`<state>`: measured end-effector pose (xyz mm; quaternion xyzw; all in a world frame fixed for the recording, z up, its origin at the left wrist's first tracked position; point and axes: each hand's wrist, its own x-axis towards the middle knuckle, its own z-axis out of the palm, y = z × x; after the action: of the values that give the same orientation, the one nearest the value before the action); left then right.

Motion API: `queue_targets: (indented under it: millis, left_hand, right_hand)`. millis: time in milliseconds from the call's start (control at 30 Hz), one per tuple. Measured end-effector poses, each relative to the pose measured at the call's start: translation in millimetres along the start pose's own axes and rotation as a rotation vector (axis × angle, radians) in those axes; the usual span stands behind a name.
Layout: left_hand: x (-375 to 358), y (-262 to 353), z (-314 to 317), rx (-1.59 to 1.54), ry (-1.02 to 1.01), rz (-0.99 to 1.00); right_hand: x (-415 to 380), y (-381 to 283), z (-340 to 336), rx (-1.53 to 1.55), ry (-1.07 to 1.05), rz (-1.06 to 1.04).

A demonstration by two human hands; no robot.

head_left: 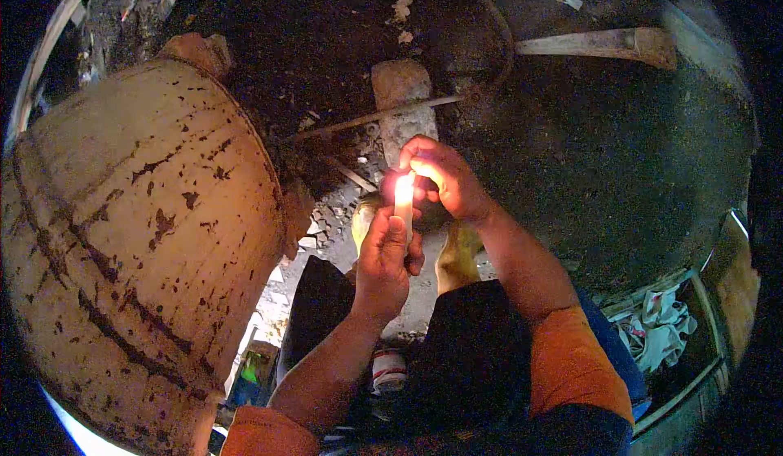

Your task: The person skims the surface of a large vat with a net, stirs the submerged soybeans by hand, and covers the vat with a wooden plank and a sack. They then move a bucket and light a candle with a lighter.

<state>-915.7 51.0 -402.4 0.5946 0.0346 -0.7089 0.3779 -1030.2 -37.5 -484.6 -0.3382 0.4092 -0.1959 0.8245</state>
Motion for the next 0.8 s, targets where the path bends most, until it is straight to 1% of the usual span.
queue_targets:
  millis: [67, 100, 167, 267, 400, 467, 500, 567, 600, 667, 700, 767, 800]
  left_hand:
    - [-0.2, 1.2, 1.6, -0.020, -0.008, 0.003]
    - [-1.0, 2.8, 4.7, 0.021, 0.017, 0.004]
    - [-2.0, 4.8, 7.0, 0.063, 0.040, 0.005]
    - [-2.3, 6.1, 7.2, 0.116, 0.019, -0.005]
    - [-0.5, 2.2, 7.4, 0.070, 0.062, 0.013]
    - [0.0, 1.7, 6.0, 0.076, 0.068, 0.006]
    - [-0.1, 2.2, 4.7, 0.076, 0.045, -0.005]
    - [0.4, 1.9, 4.2, 0.079, 0.019, -0.017]
    - [1.0, 1.5, 4.6, 0.096, 0.028, -0.008]
    - [1.5, 0.5, 4.4, 0.116, 0.035, 0.001]
    - [2.4, -0.1, 3.7, 0.118, 0.033, 0.017]
    - [3.2, 0.8, 4.5, 0.124, 0.029, 0.035]
    - [3.5, 2.1, 5.5, 0.127, 0.027, 0.022]
  right_hand:
    - [1.4, 6.4, -0.7, 0.001, -0.002, -0.044]
    - [1.3, 6.8, -0.1, 0.000, -0.001, -0.046]
    - [0.6, 7.1, 1.3, 0.111, 0.019, 0.035]
    - [1.2, 7.0, -0.7, 0.161, -0.012, 0.044]
    - [1.6, 12.6, -3.1, 0.125, -0.002, 0.007]
    - [2.9, 16.9, -5.3, -0.090, -0.016, -0.179]
    - [6.4, 22.6, -7.0, -0.088, -0.015, -0.182]
    - [14.2, 34.4, -10.1, -0.462, 0.069, -0.641]
    - [12.0, 30.4, -9.2, -0.461, 0.071, -0.642]
    - [3.7, 19.6, -5.5, -0.161, 0.003, -0.246]
    - [2.0, 19.4, -5.3, -0.160, 0.007, -0.250]
    - [0.1, 19.0, -5.4, -0.054, 0.014, -0.170]
    - [0.6, 20.2, -6.5, -0.053, 0.016, -0.175]
